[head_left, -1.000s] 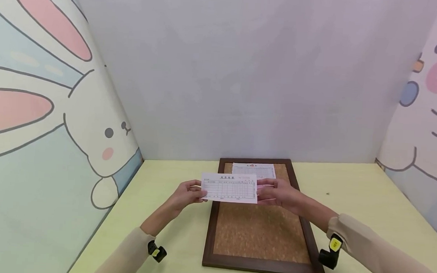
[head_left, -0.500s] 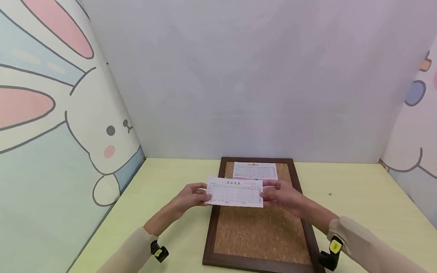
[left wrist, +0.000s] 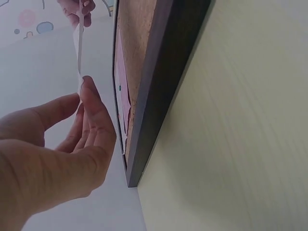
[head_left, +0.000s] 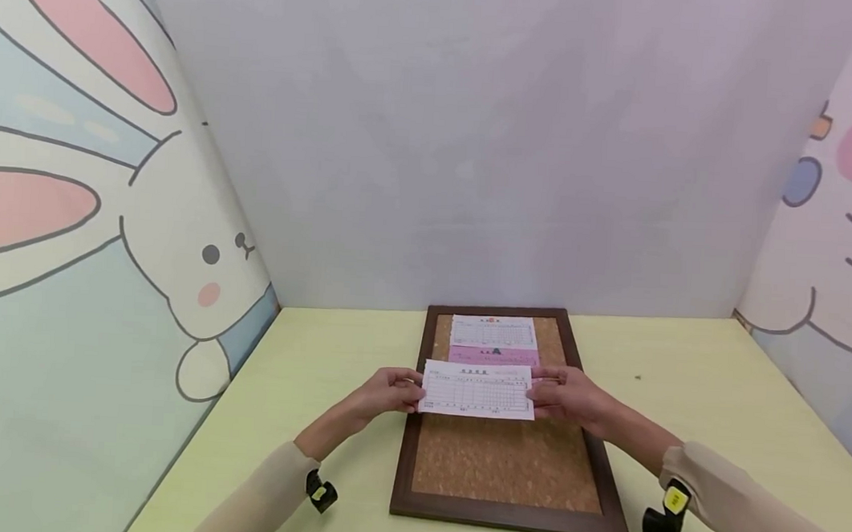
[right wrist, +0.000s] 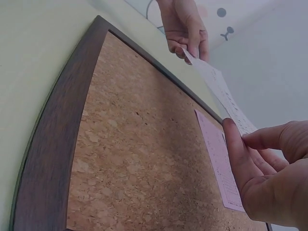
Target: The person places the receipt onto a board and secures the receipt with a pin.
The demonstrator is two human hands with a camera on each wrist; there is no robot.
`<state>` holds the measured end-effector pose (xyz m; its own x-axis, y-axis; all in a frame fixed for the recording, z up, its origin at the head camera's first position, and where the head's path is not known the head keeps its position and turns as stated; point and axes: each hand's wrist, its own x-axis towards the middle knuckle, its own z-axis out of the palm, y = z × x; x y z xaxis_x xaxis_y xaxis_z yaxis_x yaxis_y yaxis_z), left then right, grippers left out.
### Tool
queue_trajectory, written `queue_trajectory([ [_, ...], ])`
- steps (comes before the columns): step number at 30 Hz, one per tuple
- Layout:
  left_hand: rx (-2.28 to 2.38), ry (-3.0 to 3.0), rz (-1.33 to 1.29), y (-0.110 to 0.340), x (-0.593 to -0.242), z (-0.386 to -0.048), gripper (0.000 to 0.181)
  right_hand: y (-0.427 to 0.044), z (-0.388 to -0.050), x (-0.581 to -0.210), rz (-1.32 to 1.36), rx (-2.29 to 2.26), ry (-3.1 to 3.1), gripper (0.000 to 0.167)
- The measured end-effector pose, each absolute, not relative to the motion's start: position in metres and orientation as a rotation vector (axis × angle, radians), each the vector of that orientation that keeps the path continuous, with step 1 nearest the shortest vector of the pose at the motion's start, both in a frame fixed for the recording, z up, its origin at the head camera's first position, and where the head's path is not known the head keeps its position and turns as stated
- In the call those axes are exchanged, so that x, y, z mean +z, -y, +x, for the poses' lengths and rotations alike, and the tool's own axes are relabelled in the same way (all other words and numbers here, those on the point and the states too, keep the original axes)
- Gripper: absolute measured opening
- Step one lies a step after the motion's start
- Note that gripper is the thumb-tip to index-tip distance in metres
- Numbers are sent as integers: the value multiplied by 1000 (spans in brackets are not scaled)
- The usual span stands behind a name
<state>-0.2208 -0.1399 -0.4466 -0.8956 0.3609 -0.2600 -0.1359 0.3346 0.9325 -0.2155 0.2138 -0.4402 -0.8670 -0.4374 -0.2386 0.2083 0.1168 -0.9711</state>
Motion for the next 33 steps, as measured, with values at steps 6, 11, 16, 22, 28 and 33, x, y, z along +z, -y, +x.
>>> queue_trajectory([
  [6,1592,-2174,207,135,-453,-223,31,-220,-210,-447,-268,-1791,-1918,57],
  [11,1593,-2162,209,131,-457,-224,32,-226,-209,-455,-283,-1785,-1915,58],
  [16,1605,-2139,263,128,-462,-228,31,-233,-211,-459,-265,-1790,-1912,56],
  [22,1597,-2127,234,125,-466,-227,29,-236,-209,-463,-252,-1809,-1872,53],
  [28,1591,-2156,200,123,-466,-230,29,-234,-212,-463,-234,-1820,-1882,54],
  [33,1582,-2178,188,122,-463,-236,28,-233,-218,-461,-224,-1818,-1920,57],
])
